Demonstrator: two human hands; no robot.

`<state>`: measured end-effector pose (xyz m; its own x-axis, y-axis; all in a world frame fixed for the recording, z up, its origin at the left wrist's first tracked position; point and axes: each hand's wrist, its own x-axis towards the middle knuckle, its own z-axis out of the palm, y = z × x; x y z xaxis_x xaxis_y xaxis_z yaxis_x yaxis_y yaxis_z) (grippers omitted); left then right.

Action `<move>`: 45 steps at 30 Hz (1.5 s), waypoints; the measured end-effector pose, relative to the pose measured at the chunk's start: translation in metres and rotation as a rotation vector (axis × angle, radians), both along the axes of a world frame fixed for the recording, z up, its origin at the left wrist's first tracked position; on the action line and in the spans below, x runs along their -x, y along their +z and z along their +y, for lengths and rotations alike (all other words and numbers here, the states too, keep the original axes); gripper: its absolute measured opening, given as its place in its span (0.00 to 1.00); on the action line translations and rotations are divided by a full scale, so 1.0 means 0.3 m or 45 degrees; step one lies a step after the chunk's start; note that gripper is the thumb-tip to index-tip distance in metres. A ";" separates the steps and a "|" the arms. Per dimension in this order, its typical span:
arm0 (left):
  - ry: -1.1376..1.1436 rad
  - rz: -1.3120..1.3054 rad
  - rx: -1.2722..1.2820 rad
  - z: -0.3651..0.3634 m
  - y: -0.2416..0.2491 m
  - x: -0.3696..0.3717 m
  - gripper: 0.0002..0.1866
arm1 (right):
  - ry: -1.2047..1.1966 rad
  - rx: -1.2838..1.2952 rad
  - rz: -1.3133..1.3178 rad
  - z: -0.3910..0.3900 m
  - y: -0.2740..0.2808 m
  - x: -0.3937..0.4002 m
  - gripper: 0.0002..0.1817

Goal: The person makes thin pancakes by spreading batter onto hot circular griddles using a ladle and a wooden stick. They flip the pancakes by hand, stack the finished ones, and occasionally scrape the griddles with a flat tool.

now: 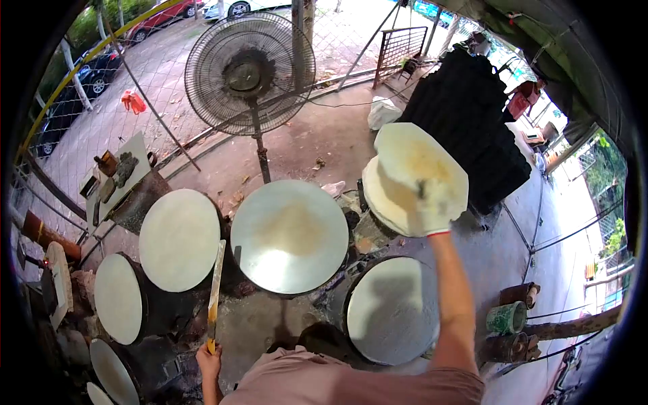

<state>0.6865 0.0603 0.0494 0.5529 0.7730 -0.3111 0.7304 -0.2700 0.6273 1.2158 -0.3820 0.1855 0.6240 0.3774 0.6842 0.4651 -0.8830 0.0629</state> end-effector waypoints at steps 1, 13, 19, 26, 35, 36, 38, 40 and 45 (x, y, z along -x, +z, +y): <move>-0.012 -0.024 0.018 -0.009 0.012 -0.018 0.10 | -0.146 0.045 0.095 0.000 -0.108 -0.003 0.06; 0.069 -0.113 0.086 -0.096 0.059 -0.074 0.04 | -0.389 0.051 0.697 -0.062 -0.448 0.008 0.14; 0.001 -0.041 0.053 -0.131 0.063 -0.072 0.05 | -0.379 0.090 0.821 -0.075 -0.395 0.047 0.16; -0.165 -0.091 -0.147 -0.140 0.077 -0.047 0.07 | 0.003 -0.781 1.280 0.153 -0.470 0.510 0.16; 0.030 -0.175 0.183 -0.039 0.060 0.231 0.06 | -0.269 -2.829 2.239 0.576 -0.832 0.999 0.29; 0.032 -0.109 0.142 -0.028 0.060 0.284 0.06 | -0.269 -2.943 2.168 0.601 -0.838 0.975 0.29; 0.062 -0.066 0.133 -0.008 0.036 0.385 0.06 | -0.268 -3.172 2.013 0.645 -0.871 0.925 0.29; 0.120 -0.113 0.195 0.008 0.006 0.484 0.05 | -0.200 -3.135 2.053 0.672 -0.859 0.909 0.27; 0.226 -0.152 0.217 0.039 -0.016 0.670 0.05 | -0.214 -3.049 1.952 0.701 -0.898 0.931 0.22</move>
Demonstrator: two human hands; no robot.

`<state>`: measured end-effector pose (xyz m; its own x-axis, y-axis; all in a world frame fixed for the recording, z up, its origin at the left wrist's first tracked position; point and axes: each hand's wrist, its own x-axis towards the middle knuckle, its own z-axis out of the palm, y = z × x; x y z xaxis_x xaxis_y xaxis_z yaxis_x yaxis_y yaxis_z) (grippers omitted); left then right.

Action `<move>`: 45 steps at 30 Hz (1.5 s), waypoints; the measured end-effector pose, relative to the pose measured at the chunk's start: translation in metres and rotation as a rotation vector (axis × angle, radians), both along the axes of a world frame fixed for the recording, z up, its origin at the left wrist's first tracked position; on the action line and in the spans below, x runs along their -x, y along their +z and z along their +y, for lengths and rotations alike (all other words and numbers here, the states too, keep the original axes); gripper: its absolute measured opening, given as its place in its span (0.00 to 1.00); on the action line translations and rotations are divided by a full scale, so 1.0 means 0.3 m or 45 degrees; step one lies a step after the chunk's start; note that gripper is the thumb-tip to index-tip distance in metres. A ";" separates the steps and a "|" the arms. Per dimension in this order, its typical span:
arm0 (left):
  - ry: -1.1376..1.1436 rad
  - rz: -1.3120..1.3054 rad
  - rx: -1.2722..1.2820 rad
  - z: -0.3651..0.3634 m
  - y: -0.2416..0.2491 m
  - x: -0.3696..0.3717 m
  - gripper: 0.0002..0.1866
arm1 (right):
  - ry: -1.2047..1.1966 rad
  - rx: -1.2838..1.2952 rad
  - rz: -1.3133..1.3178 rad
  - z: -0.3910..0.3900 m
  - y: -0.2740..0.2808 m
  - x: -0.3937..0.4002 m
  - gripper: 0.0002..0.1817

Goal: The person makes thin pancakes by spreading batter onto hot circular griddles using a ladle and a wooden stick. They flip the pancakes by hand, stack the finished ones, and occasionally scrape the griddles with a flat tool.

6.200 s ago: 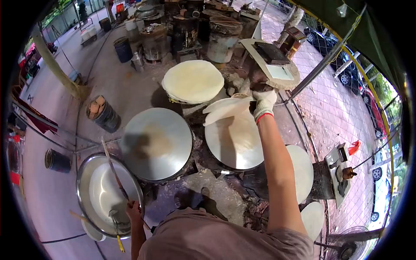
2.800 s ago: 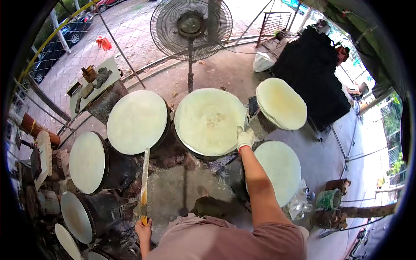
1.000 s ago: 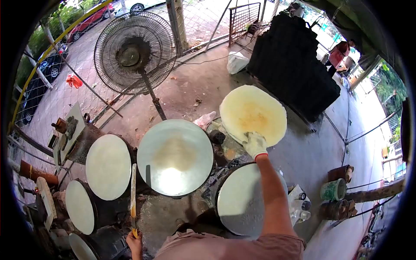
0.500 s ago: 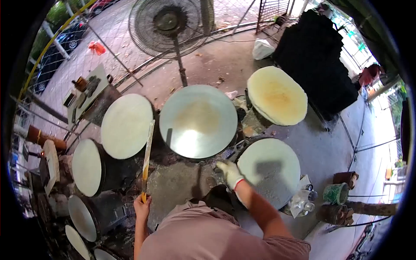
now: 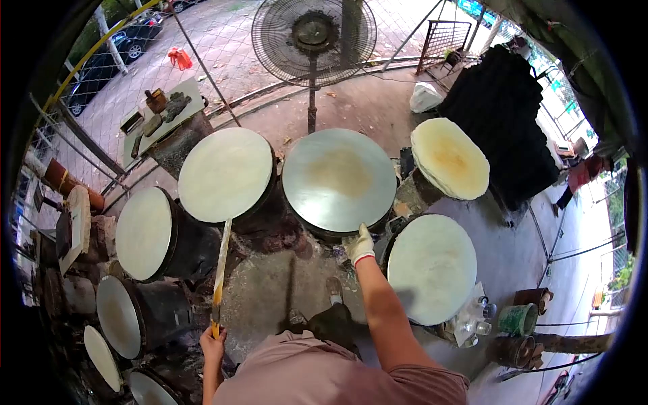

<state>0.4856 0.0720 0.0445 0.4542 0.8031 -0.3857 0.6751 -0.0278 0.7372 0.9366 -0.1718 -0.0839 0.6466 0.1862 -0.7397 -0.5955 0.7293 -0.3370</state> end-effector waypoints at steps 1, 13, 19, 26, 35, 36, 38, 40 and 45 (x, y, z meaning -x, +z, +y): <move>0.012 -0.023 -0.005 0.004 -0.001 0.028 0.05 | -0.022 0.043 -0.016 -0.003 -0.006 0.004 0.22; 0.031 0.083 -0.146 0.037 -0.015 0.168 0.07 | -0.067 0.156 -0.075 0.002 -0.009 0.020 0.19; 0.003 0.057 -0.163 0.035 0.011 0.128 0.07 | 0.028 0.094 -0.112 -0.027 -0.094 0.003 0.19; -0.099 0.091 -0.033 0.060 -0.072 0.140 0.05 | 0.352 1.237 -0.378 -0.050 -0.082 0.147 0.32; -0.479 0.003 -0.133 0.057 -0.061 -0.010 0.06 | 0.619 2.167 -0.971 -0.428 0.255 0.725 0.20; -0.510 -0.028 -0.113 0.050 -0.058 -0.027 0.06 | 0.646 2.367 -0.935 -0.475 0.292 0.741 0.20; -0.596 -0.027 -0.117 0.022 -0.037 -0.061 0.06 | 0.765 2.692 -0.854 -0.579 0.328 0.745 0.26; -0.564 -0.061 -0.055 -0.003 -0.052 -0.066 0.06 | 0.897 2.787 -0.833 -0.654 0.347 0.734 0.31; -0.586 -0.087 -0.044 -0.028 -0.040 -0.036 0.06 | 1.247 2.811 -0.781 -0.782 0.370 0.663 0.38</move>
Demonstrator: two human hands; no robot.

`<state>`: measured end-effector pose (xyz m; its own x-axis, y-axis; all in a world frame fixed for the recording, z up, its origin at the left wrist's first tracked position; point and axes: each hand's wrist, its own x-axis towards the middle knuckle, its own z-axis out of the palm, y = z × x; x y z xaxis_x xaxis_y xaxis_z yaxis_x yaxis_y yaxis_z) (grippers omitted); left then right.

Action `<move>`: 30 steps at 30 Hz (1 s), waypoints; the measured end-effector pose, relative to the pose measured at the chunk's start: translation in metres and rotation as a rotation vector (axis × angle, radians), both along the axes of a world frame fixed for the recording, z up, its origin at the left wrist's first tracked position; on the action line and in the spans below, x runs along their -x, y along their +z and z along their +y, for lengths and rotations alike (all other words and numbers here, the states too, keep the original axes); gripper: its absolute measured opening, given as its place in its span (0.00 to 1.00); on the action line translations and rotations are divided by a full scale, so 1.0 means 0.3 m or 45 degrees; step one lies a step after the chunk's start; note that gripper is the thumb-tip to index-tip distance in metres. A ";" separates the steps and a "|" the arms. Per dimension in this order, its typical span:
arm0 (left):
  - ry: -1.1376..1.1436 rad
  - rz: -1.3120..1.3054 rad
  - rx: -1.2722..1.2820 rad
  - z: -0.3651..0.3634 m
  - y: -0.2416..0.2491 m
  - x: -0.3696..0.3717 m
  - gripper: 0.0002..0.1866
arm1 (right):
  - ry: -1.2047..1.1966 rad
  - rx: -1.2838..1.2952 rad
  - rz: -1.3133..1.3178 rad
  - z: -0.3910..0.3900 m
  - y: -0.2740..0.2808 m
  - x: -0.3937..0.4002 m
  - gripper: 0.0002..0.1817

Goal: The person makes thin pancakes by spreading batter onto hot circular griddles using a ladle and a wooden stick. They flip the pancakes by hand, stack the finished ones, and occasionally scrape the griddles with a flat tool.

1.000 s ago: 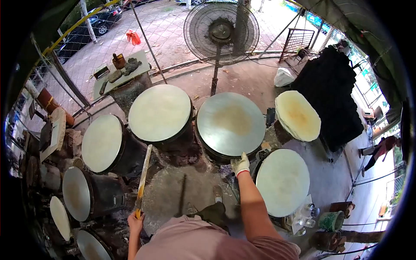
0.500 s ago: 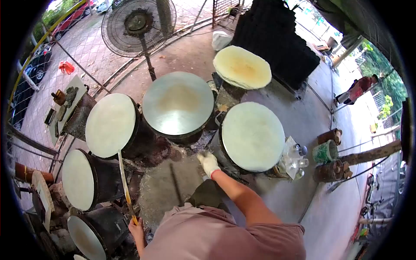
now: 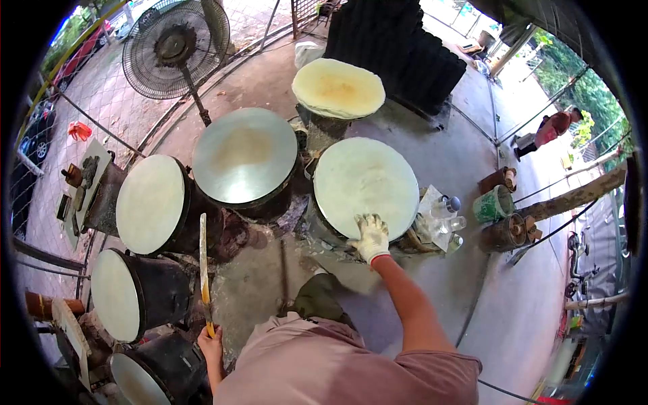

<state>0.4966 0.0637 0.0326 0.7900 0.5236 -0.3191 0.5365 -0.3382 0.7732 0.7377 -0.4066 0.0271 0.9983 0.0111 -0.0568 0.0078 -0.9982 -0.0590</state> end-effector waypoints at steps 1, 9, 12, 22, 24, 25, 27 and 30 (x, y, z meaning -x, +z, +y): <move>0.013 0.003 0.020 -0.001 -0.010 0.009 0.06 | 0.022 0.007 0.013 -0.013 0.008 -0.010 0.38; 0.104 0.056 0.073 -0.039 -0.085 -0.005 0.05 | 0.192 -0.071 -0.068 -0.078 -0.037 -0.071 0.20; 0.112 0.047 0.059 -0.122 -0.022 -0.087 0.06 | 0.293 -0.117 -0.115 -0.095 -0.038 -0.076 0.11; 0.082 0.008 0.057 -0.286 -0.003 -0.277 0.05 | 0.044 -0.270 -0.292 -0.199 -0.045 -0.217 0.07; 0.081 0.026 0.051 -0.300 0.002 -0.298 0.05 | 0.159 -0.204 -0.507 -0.278 -0.010 -0.293 0.07; 0.094 0.052 0.052 -0.306 0.006 -0.309 0.06 | 0.204 -0.152 -0.610 -0.322 -0.011 -0.332 0.05; 0.128 0.077 0.083 -0.320 0.023 -0.336 0.06 | 0.268 -0.140 -0.715 -0.382 0.039 -0.430 0.04; 0.178 0.093 0.137 -0.344 0.044 -0.366 0.06 | 0.338 -0.141 -0.713 -0.406 0.301 -0.580 0.03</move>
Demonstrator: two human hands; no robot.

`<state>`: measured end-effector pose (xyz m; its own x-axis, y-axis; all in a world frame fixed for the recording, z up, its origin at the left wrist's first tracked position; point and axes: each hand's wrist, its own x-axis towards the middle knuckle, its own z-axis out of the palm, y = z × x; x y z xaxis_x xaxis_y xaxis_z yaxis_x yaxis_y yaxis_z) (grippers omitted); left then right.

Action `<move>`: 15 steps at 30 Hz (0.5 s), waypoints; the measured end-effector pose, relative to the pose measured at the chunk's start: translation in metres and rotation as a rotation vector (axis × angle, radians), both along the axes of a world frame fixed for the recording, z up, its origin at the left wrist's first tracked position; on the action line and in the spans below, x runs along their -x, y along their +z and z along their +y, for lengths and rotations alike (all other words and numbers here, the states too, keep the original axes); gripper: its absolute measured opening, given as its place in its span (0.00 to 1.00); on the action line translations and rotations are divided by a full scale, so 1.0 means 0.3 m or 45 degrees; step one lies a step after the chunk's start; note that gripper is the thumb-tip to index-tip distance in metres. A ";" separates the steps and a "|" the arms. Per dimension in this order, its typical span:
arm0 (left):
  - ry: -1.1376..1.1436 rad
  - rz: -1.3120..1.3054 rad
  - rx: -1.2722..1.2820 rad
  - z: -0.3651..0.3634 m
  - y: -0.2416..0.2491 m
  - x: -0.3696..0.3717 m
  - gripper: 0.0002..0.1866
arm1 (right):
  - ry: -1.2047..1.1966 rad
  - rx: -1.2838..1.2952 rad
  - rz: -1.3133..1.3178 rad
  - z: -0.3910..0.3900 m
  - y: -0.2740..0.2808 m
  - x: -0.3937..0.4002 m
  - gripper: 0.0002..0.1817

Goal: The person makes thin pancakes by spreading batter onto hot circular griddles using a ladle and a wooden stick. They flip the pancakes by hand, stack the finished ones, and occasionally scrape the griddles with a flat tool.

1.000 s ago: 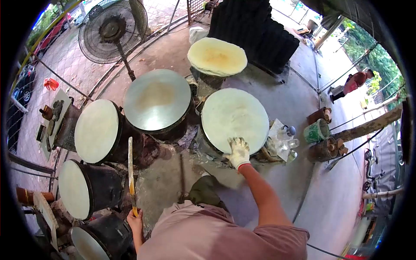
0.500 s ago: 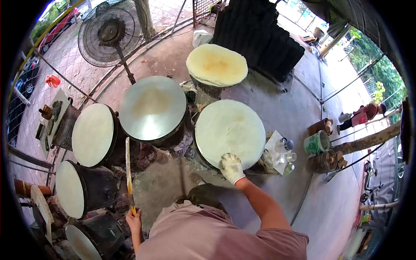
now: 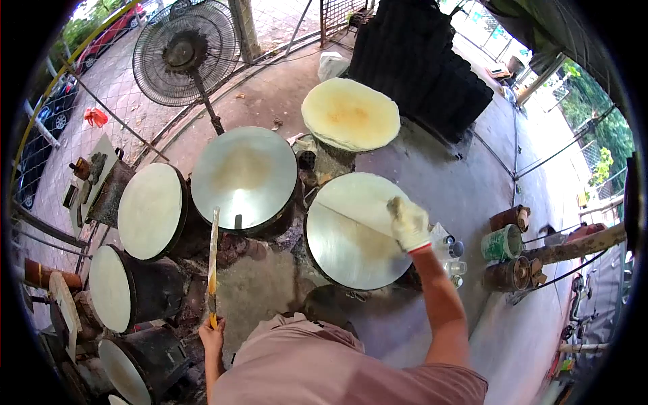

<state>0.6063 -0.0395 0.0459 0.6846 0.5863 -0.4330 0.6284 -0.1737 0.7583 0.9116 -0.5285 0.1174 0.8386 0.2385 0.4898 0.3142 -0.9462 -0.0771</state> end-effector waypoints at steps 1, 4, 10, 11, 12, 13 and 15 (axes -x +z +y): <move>0.002 0.014 -0.011 0.000 -0.005 -0.004 0.06 | 0.006 0.081 -0.012 0.003 0.089 -0.039 0.03; 0.040 0.031 -0.064 -0.012 -0.018 -0.018 0.05 | 0.098 0.189 -0.106 -0.007 0.265 -0.165 0.04; 0.072 -0.003 -0.064 -0.049 -0.039 -0.049 0.04 | 0.221 0.008 -0.381 -0.023 0.531 -0.473 0.06; 0.103 -0.006 -0.050 -0.058 -0.043 -0.057 0.04 | 0.058 -0.106 -0.286 -0.010 0.596 -0.524 0.07; 0.106 -0.003 -0.066 -0.070 -0.039 -0.066 0.04 | -0.103 -0.218 -0.190 0.001 0.644 -0.584 0.09; 0.110 -0.003 -0.082 -0.082 -0.028 -0.079 0.04 | -0.136 -0.368 -0.175 -0.028 0.653 -0.686 0.11; 0.123 -0.024 -0.133 -0.111 0.004 -0.110 0.05 | -0.232 -0.632 -0.140 -0.122 0.627 -0.886 0.14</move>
